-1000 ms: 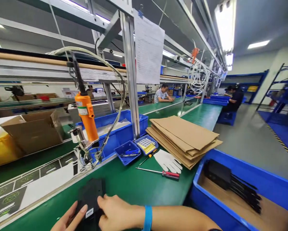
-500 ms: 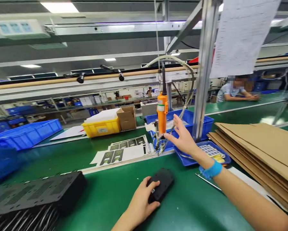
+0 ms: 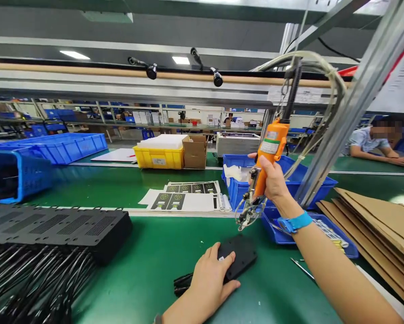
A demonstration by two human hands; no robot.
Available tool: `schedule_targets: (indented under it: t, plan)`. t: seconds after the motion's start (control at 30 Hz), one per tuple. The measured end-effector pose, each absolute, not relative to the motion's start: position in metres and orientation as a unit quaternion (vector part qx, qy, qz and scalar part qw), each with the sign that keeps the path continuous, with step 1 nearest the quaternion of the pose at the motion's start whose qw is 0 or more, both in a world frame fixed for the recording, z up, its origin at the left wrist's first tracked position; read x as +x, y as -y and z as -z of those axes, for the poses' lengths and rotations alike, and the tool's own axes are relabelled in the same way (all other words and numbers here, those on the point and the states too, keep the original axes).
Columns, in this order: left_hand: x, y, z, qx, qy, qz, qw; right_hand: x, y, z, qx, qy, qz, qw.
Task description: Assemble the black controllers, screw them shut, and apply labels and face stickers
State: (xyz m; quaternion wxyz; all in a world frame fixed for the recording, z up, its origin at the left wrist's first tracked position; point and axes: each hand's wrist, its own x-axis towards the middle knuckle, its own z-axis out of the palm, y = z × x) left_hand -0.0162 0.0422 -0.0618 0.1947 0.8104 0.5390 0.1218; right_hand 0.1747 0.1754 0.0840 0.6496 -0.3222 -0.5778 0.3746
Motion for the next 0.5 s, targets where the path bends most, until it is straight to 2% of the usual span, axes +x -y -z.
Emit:
schedule_targets:
  t: [0.17,0.5]
  plan:
    - [-0.016,-0.042,0.059,0.809,-0.538,-0.115,0.206,0.165,-0.161,-0.079,-0.309,0.548,-0.363,0.687]
    - [-0.016,-0.040,0.066,0.827,-0.532,-0.100,0.152,0.156,-0.163,-0.059,-0.319,0.536,-0.328,0.710]
